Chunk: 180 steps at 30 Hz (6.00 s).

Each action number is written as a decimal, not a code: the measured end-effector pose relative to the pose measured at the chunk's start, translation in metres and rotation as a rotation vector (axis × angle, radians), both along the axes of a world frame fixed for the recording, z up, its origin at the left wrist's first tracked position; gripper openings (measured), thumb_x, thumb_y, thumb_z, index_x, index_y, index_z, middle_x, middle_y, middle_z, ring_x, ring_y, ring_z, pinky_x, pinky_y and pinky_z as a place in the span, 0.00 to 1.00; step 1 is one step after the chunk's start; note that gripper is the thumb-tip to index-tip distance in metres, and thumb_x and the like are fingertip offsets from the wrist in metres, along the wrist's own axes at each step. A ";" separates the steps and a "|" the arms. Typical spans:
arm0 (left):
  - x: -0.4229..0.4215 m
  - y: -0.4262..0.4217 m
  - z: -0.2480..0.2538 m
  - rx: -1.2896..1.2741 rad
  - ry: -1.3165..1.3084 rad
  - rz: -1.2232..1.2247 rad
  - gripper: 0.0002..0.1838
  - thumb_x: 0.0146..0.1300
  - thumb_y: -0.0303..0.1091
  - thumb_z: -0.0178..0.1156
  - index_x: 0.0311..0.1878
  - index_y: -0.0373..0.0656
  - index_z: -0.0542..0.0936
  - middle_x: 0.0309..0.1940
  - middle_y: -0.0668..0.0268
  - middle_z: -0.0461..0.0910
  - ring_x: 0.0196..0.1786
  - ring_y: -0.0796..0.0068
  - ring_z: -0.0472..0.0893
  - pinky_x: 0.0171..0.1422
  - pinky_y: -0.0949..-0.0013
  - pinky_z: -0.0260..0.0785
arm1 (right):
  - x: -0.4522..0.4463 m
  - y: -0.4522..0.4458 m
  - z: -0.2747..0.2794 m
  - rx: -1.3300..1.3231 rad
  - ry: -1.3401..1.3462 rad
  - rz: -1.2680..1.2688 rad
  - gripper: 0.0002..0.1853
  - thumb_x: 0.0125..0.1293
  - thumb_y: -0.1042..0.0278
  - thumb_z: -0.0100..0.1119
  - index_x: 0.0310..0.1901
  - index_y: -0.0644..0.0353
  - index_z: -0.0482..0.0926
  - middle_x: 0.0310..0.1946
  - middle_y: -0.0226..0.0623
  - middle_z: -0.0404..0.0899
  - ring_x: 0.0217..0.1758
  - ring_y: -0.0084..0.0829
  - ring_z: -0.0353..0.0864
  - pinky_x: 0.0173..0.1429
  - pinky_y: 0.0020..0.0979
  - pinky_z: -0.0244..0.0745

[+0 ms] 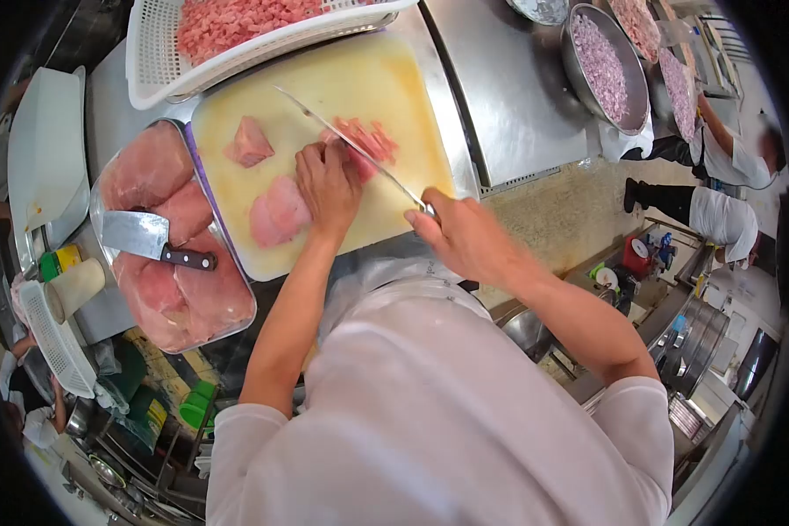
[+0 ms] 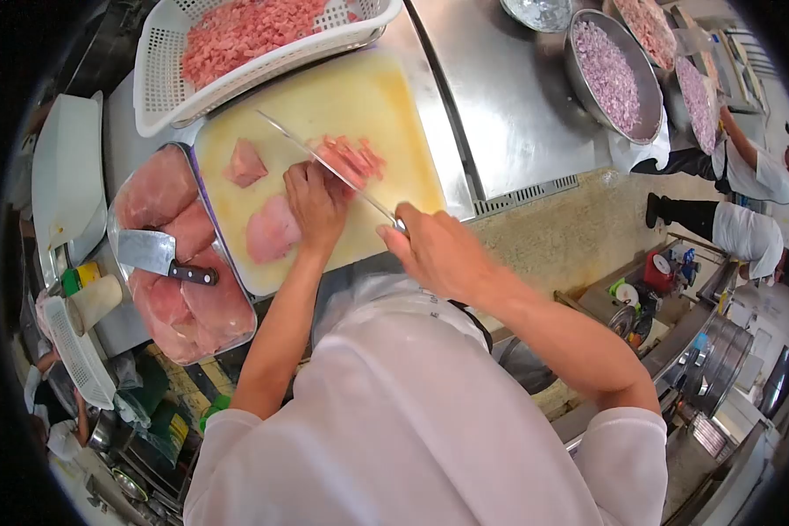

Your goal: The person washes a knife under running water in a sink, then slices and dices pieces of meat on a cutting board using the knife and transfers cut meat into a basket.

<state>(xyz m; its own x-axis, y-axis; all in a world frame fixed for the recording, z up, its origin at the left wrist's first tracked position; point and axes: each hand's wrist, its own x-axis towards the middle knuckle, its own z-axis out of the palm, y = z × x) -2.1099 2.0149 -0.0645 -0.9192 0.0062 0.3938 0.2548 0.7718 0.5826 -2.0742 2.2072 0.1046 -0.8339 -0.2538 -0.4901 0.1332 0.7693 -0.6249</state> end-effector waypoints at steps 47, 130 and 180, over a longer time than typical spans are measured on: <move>-0.009 -0.010 -0.007 0.067 0.027 0.027 0.09 0.71 0.26 0.56 0.51 0.35 0.76 0.46 0.46 0.73 0.51 0.40 0.72 0.57 0.43 0.66 | -0.043 -0.020 -0.065 -0.066 0.214 0.175 0.27 0.80 0.48 0.54 0.55 0.72 0.78 0.38 0.65 0.85 0.46 0.66 0.85 0.53 0.57 0.79; 0.004 -0.023 -0.006 0.313 0.007 -0.017 0.09 0.58 0.20 0.60 0.43 0.36 0.74 0.37 0.49 0.73 0.41 0.42 0.73 0.46 0.45 0.65 | -0.059 -0.071 -0.079 -0.218 0.325 0.166 0.18 0.79 0.58 0.57 0.53 0.68 0.74 0.26 0.59 0.82 0.33 0.67 0.82 0.40 0.59 0.74; 0.011 -0.021 -0.002 0.307 -0.008 0.064 0.06 0.62 0.17 0.57 0.41 0.35 0.74 0.37 0.47 0.78 0.44 0.39 0.76 0.50 0.44 0.68 | -0.028 -0.043 -0.127 -0.136 0.404 0.164 0.20 0.79 0.55 0.57 0.53 0.69 0.79 0.30 0.58 0.82 0.37 0.62 0.83 0.44 0.52 0.76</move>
<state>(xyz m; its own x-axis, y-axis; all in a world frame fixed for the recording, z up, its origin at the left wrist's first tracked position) -2.0993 1.9941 -0.0670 -0.9171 -0.1700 0.3606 0.2055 0.5736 0.7929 -2.1019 2.1639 -0.0224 -0.8949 -0.4377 -0.0863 -0.2589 0.6671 -0.6986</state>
